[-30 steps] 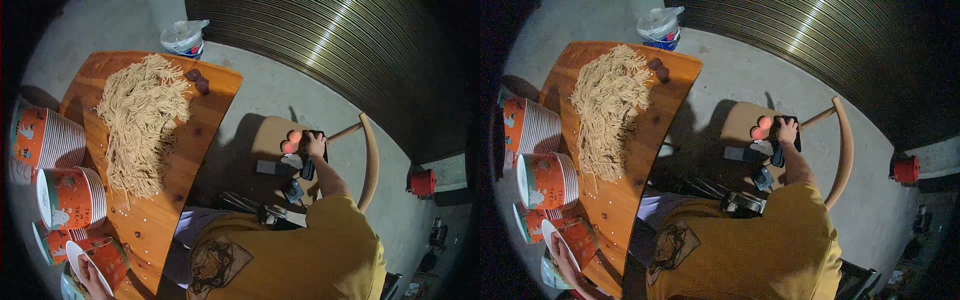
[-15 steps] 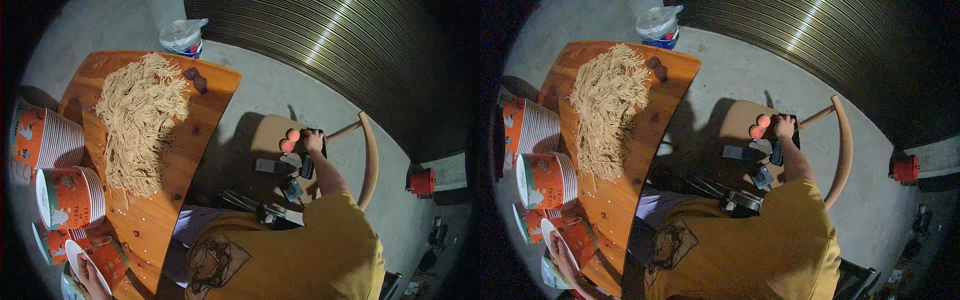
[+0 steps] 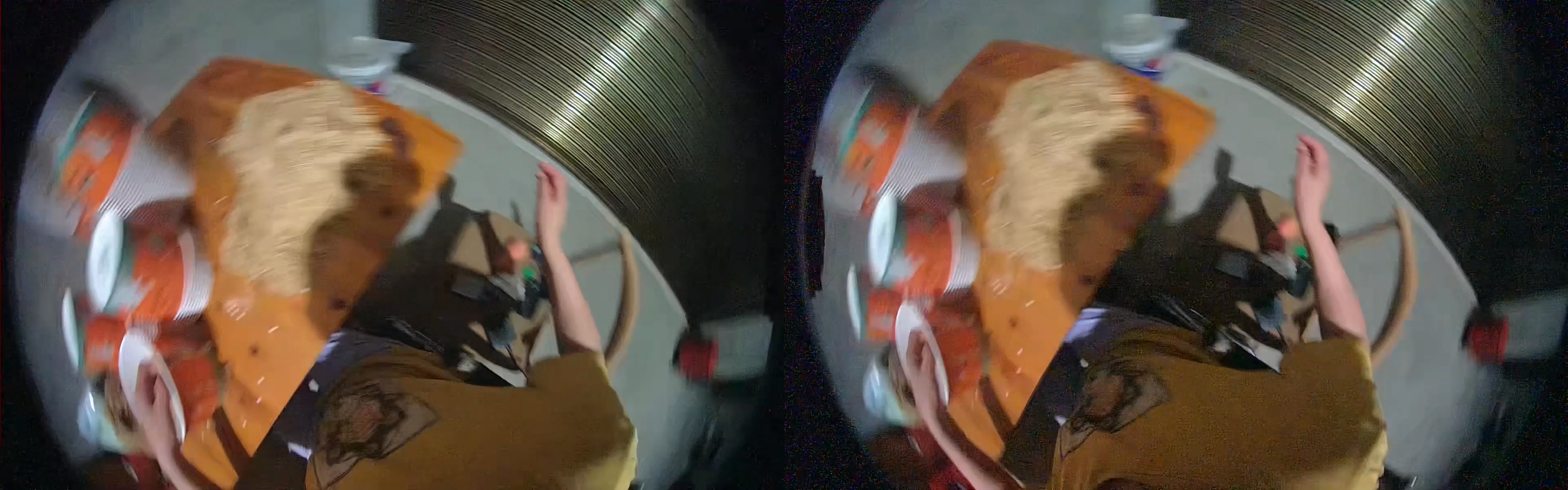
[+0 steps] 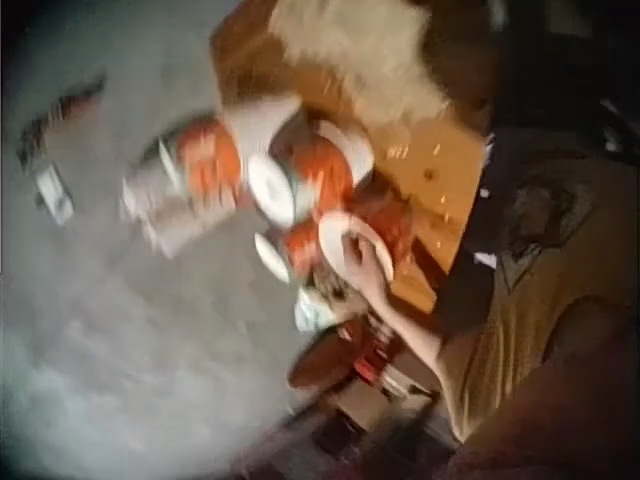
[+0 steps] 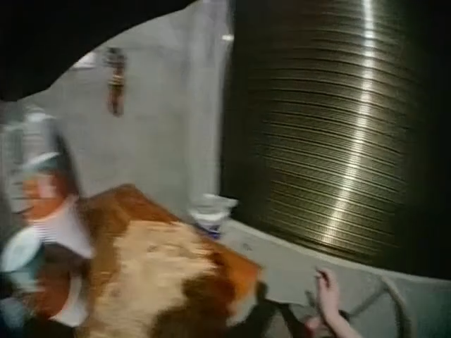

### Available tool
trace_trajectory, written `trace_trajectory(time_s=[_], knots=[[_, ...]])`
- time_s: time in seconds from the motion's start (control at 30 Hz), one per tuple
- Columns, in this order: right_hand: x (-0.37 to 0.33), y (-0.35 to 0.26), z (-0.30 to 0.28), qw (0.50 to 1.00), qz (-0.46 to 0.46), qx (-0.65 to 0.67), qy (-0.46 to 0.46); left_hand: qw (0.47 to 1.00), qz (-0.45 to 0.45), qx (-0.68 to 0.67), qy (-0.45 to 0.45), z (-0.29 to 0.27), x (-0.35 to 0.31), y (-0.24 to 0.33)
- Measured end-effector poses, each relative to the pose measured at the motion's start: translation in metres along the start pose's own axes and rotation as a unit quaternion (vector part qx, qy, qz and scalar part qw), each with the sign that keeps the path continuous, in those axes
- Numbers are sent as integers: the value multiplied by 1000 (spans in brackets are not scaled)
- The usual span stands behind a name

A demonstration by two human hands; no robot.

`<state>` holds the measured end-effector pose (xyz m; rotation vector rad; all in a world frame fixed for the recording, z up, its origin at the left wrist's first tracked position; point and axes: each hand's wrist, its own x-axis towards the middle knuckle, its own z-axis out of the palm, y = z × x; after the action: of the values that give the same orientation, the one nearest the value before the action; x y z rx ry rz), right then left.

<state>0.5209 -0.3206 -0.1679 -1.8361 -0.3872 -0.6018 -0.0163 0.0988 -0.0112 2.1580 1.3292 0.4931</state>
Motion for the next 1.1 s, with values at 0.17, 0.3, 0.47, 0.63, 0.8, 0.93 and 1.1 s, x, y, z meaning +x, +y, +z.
trace_trajectory(time_s=[0.17, 0.3, 0.47, 0.63, 0.8, 0.93, 1.1], knots=[[-54, -192, 62, 948, -68, 186, -250, 993, 64, -22, -96, 27, 5, 63], [-109, -288, 124, 783, -175, 285, -525, 987, 52, -128, -86, 23, -9, 62], [-181, -347, 191, 729, -197, 326, -568, 981, 65, -165, -77, 24, -9, 59], [-201, -357, 210, 713, -137, 319, -609, 974, 65, -196, -89, 25, -2, 51], [-204, -354, 220, 700, -143, 335, -614, 945, 47, -293, -137, 24, -1, 48], [-206, -341, 234, 624, -56, 472, -620, 936, 37, -317, -149, 20, 1, 51], [-201, -352, 215, 505, 230, 448, -701, 923, 20, -349, -163, 18, 0, 49]])
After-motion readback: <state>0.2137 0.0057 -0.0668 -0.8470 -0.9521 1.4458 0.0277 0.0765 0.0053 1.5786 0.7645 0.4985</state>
